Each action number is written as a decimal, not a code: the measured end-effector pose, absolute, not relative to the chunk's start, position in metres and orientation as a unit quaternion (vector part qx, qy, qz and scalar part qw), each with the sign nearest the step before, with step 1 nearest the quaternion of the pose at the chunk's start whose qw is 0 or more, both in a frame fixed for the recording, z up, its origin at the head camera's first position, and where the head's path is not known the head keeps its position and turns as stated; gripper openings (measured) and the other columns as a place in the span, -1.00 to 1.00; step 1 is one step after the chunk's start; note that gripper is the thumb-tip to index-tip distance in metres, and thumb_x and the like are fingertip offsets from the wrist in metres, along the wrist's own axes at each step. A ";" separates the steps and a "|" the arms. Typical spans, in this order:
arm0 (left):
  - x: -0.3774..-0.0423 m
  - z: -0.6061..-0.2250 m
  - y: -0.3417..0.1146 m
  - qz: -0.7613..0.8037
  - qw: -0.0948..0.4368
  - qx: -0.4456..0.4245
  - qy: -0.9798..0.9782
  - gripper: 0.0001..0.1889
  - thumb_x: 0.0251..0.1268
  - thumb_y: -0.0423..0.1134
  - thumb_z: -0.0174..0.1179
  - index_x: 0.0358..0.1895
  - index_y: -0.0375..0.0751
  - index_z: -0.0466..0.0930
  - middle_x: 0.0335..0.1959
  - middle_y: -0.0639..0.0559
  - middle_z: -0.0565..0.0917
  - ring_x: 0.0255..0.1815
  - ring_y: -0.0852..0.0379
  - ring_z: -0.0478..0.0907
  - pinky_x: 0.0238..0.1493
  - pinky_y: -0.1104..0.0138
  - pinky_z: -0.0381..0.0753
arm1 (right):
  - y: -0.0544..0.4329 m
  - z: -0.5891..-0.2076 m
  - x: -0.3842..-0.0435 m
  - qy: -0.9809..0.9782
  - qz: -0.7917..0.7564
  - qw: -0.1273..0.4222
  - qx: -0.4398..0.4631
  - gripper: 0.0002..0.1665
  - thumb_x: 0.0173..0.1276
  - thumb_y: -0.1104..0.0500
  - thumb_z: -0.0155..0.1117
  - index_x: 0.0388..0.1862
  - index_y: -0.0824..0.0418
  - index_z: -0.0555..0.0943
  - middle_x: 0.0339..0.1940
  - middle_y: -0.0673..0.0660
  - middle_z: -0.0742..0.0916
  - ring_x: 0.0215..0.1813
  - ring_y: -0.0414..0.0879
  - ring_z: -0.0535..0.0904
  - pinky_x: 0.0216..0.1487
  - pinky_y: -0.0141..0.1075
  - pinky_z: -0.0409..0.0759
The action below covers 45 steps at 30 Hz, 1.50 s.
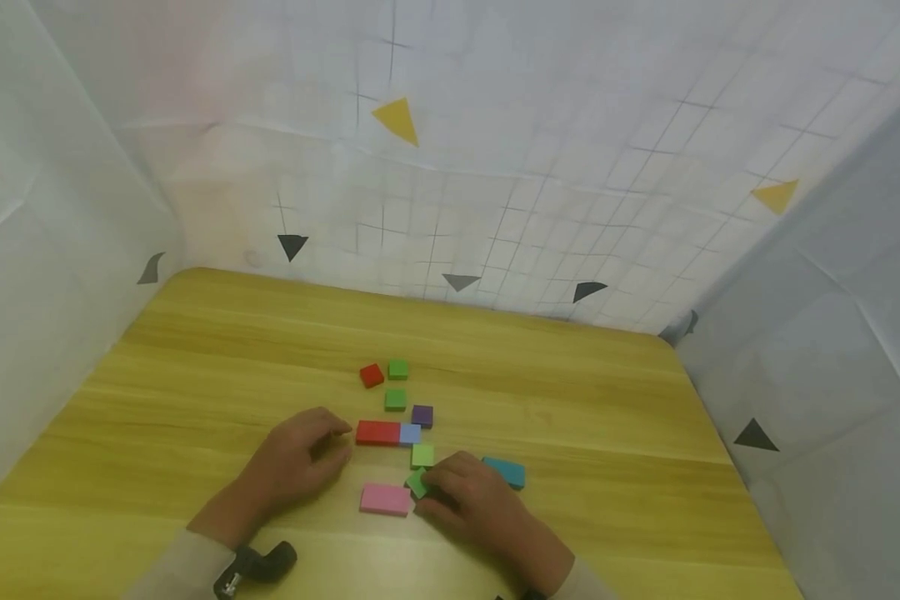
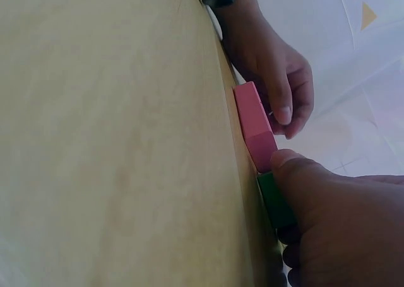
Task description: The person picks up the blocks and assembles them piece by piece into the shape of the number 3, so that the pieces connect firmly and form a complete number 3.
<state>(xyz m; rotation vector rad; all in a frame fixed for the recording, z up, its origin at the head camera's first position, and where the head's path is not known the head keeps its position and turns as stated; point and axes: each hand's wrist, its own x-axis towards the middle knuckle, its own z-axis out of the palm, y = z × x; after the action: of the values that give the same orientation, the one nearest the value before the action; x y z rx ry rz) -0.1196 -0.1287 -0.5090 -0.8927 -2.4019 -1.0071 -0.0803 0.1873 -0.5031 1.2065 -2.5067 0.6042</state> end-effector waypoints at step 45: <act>-0.188 -0.500 -0.116 -0.318 0.046 -0.111 -0.940 -0.43 0.33 0.14 0.18 0.22 -0.20 0.51 0.15 -0.10 0.61 0.22 -0.14 0.51 0.22 -0.08 0.47 | 0.186 -0.499 -0.079 -0.877 0.210 0.129 0.412 -0.71 0.36 -0.09 0.35 -0.05 0.01 0.70 -0.12 -0.15 0.73 -0.01 -0.31 0.58 0.04 -0.45 0.56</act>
<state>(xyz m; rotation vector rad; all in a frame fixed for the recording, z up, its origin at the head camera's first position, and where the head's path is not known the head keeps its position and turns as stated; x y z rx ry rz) -0.1881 -0.1156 -0.5004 -0.3400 -2.8702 -0.9698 -0.0795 0.1864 -0.4987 1.1989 -2.5506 0.6092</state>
